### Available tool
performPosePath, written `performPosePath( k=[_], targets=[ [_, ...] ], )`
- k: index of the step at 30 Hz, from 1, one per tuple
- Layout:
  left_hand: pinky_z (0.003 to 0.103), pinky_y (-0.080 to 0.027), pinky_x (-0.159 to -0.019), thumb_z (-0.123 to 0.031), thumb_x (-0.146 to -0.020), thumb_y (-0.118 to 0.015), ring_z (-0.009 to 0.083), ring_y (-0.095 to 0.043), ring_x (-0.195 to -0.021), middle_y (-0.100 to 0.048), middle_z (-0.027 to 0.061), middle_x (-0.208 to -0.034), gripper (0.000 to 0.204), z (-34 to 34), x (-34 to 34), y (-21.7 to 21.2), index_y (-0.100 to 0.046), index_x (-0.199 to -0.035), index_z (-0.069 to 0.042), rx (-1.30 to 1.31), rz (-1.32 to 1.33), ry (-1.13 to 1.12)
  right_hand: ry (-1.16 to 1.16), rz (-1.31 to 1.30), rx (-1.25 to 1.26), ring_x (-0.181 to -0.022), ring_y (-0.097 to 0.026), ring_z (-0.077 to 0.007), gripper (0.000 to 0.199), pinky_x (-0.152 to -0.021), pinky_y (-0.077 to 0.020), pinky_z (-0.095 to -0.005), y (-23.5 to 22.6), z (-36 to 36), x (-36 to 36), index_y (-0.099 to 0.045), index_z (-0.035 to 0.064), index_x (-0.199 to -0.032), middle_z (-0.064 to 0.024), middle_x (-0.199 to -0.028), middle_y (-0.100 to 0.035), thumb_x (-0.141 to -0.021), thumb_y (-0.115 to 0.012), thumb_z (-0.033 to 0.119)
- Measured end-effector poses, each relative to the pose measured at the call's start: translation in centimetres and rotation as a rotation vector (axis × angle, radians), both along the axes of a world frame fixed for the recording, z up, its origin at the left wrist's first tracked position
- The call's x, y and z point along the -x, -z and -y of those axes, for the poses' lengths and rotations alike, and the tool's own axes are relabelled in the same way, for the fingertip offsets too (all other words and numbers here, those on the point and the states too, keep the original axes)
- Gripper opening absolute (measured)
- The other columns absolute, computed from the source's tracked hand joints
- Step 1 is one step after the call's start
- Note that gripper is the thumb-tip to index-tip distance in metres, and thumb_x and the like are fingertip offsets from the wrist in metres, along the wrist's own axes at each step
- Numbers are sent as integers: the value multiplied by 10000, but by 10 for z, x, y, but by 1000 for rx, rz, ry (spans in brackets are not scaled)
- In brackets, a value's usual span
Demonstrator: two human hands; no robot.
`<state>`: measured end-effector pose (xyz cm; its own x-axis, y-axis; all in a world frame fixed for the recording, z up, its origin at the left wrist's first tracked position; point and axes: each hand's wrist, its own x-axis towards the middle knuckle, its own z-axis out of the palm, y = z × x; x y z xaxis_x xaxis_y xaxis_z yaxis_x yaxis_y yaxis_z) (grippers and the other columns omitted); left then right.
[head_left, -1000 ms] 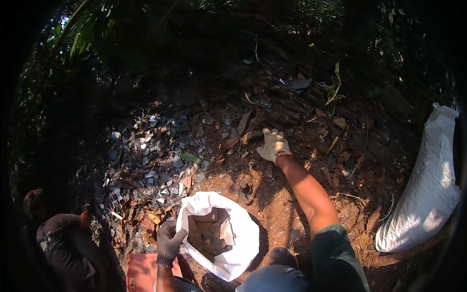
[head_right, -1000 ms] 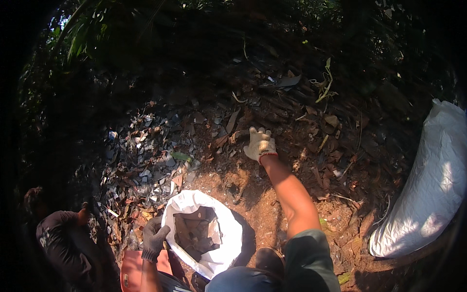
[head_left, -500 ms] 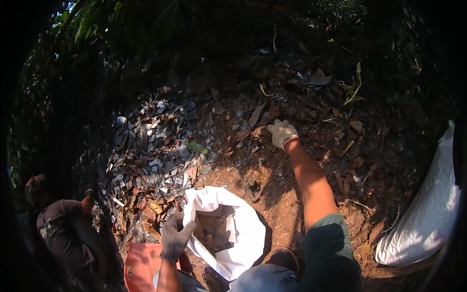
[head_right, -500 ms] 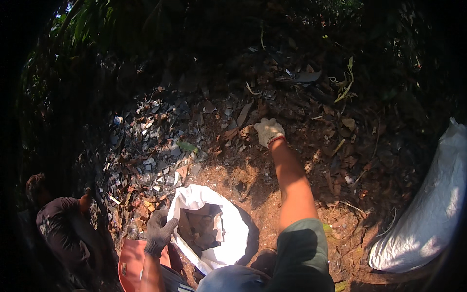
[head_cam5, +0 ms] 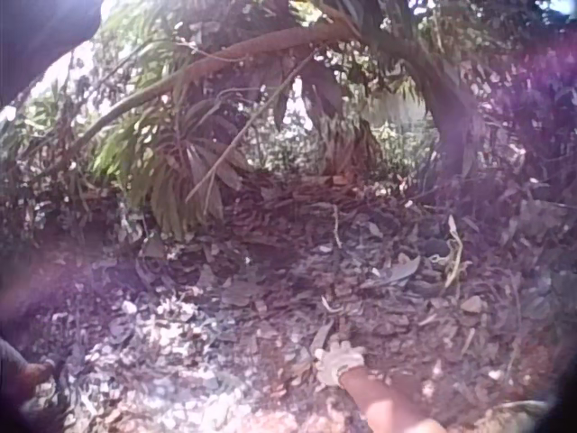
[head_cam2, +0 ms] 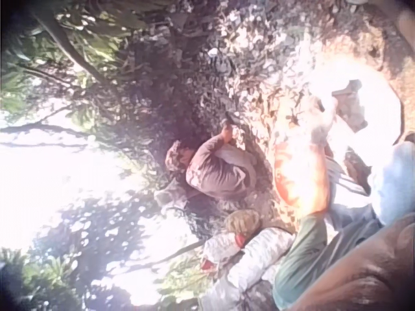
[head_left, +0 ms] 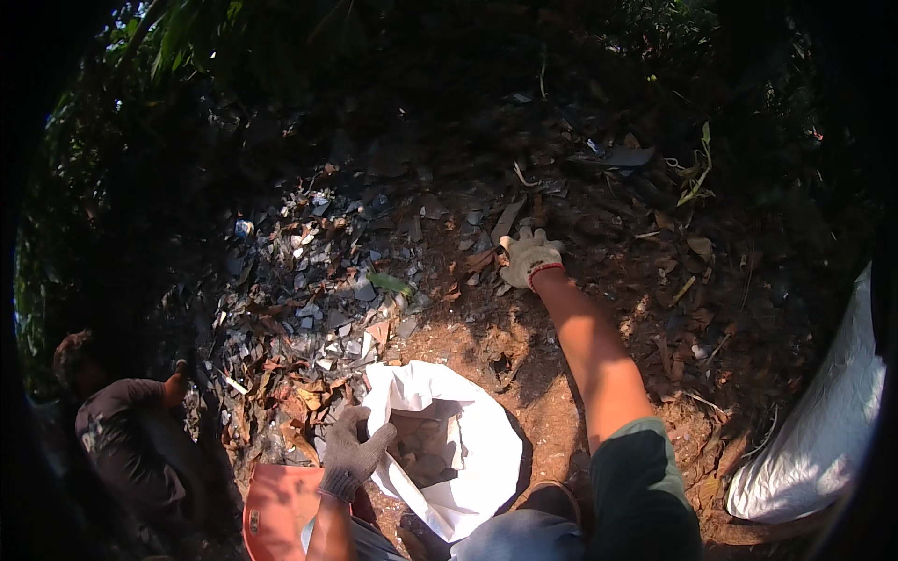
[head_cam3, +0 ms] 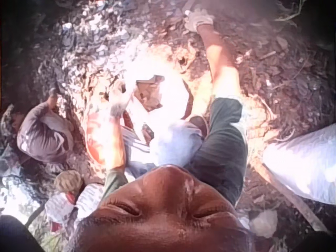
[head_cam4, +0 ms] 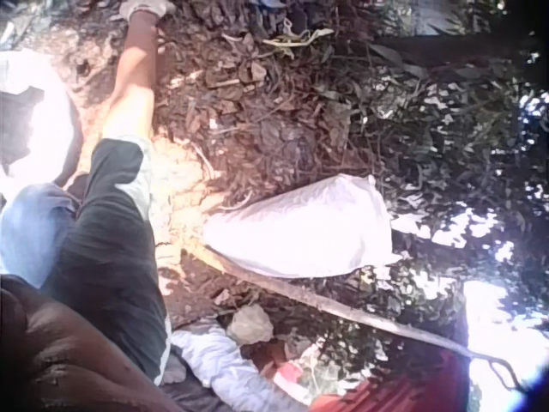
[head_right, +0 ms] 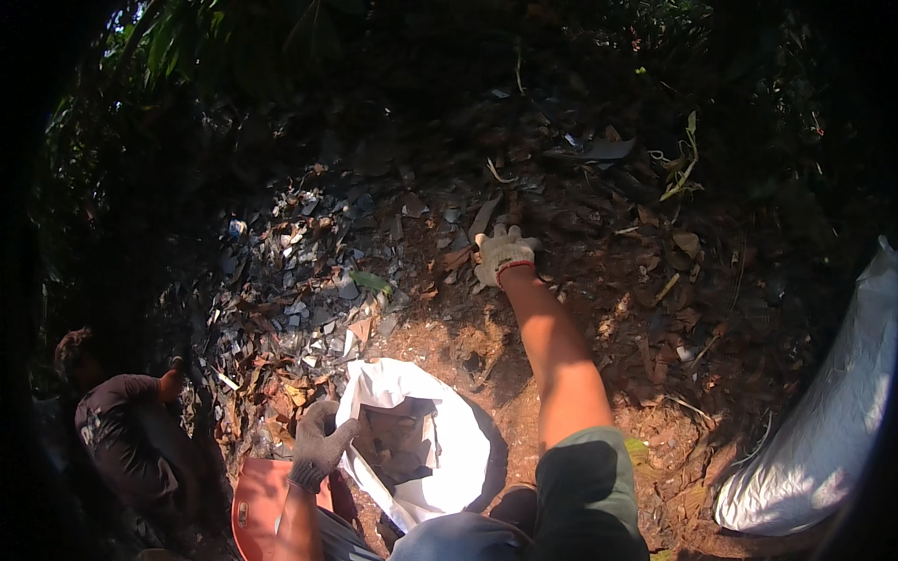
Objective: The person sits on the ground and uses gloved hands to pick up debris and place it into a white bag. A second person is visible nearby also collecting debris.
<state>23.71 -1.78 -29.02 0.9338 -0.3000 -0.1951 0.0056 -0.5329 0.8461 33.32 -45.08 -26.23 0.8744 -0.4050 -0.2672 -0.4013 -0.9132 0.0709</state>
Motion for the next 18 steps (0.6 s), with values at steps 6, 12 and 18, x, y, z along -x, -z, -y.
performPosePath(
  k=[6,12,18],
  targets=[
    [290,-561,-704,-94,-861,-783,130,-688,-780,-724,92,-921,317,-5,5,-5,-624,-1109,23,22,12,5,145,-9,-8,-1439,-402,-378,478,-1103,-437,-586,40,11,3,-587,246,-1429,-152,-1513,-473,-973,-596,390],
    [295,-528,-689,-190,-849,-804,116,-627,-750,-683,71,-869,357,-10,4,-4,-634,-1071,32,24,62,24,-172,-78,-14,-1311,-549,-388,449,-1052,-523,-472,17,27,40,-657,155,-1320,-163,-1423,-551,-881,-592,222],
    [329,-530,-697,-299,-824,-826,162,-641,-746,-688,97,-826,490,-17,6,-3,-643,-1113,52,32,77,27,-115,-155,-62,-1343,-538,-381,475,-1099,-494,-459,-5,24,101,-651,128,-1333,-171,-1429,-545,-870,-563,185]
  ],
)
